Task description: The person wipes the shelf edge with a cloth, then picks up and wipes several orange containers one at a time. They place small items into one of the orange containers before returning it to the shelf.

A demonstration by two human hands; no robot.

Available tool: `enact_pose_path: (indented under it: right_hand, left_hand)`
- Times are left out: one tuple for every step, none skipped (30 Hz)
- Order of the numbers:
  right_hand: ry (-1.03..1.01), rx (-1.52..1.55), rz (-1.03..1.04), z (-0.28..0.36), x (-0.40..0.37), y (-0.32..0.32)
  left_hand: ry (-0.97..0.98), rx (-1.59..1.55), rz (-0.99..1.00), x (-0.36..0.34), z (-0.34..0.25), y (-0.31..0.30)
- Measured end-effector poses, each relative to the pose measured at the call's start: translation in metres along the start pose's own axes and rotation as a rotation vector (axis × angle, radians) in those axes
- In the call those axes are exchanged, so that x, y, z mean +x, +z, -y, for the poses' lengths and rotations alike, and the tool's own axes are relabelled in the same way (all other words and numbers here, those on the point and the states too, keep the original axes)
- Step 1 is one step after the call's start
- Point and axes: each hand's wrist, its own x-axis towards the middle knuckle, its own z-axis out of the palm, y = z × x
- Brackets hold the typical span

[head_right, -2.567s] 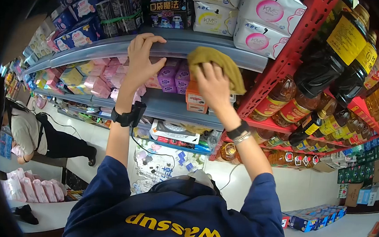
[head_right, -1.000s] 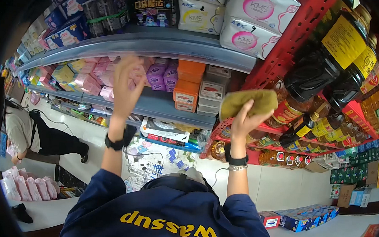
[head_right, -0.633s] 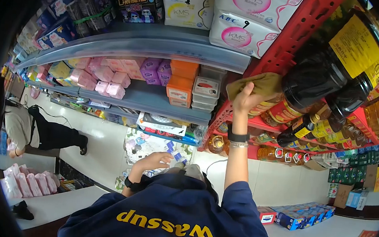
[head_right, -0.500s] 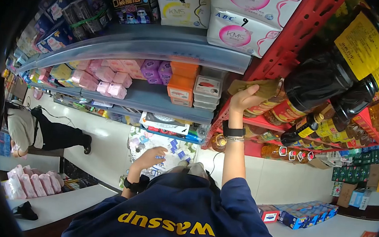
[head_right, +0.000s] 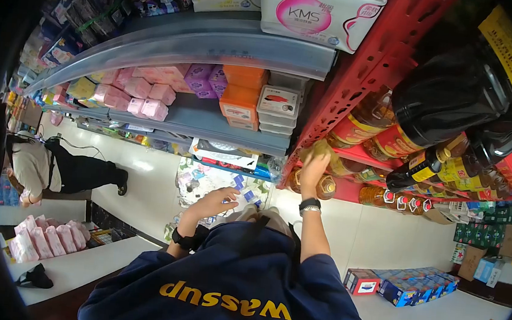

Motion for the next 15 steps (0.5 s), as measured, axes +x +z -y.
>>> enact_pose_path:
  right_hand:
    - [-0.029,-0.047,0.023,-0.006,-0.009,-0.005]
    - [0.034,0.064,0.034,-0.012,-0.016,-0.010]
    - [0.034,0.069,0.037,-0.017,-0.026,-0.015]
    - [0.093,0.049,0.052,-0.021,-0.037,-0.020]
    - [0.148,0.029,0.069,-0.026,-0.044,-0.021]
    - [0.140,0.033,0.076,-0.024,-0.047,-0.023]
    - [0.062,0.079,0.151,-0.019,-0.050,-0.025]
    - [-0.014,0.126,0.224,-0.013,-0.053,-0.025]
    - [0.070,0.155,0.326,0.006,-0.046,-0.028]
    - [0.101,0.190,0.372,0.018,-0.039,-0.018]
    - [0.136,0.224,0.429,0.028,-0.034,-0.006]
    - [0.140,0.224,0.437,0.033,-0.029,0.001]
    - [0.135,0.239,0.403,0.038,-0.023,0.009]
    - [0.127,0.257,0.365,0.044,-0.016,0.016]
    - [0.129,0.257,0.364,0.047,-0.011,0.023]
  left_hand:
    - [0.010,-0.008,0.027,0.001,0.001,0.002]
    - [0.016,0.007,0.031,0.002,0.004,0.004]
    - [0.012,0.008,0.028,0.003,0.005,0.004]
    - [-0.021,-0.014,0.033,0.005,0.006,0.003]
    - [-0.053,-0.038,0.034,0.008,0.007,0.002]
    - [-0.056,-0.044,0.024,0.014,0.015,0.005]
    - [0.003,-0.023,-0.145,0.023,0.025,0.008]
    - [0.062,0.002,-0.315,0.031,0.036,0.010]
    - [0.105,-0.082,-0.394,0.040,0.039,0.007]
    - [0.150,-0.165,-0.473,0.053,0.042,0.001]
    - [0.176,-0.091,-0.623,0.082,0.070,-0.005]
    - [0.138,-0.131,-0.619,0.088,0.061,-0.016]
    - [0.174,-0.024,-0.659,0.099,0.064,-0.023]
    - [0.186,-0.125,-0.633,0.111,0.066,-0.029]
    - [0.186,-0.124,-0.631,0.121,0.069,-0.036]
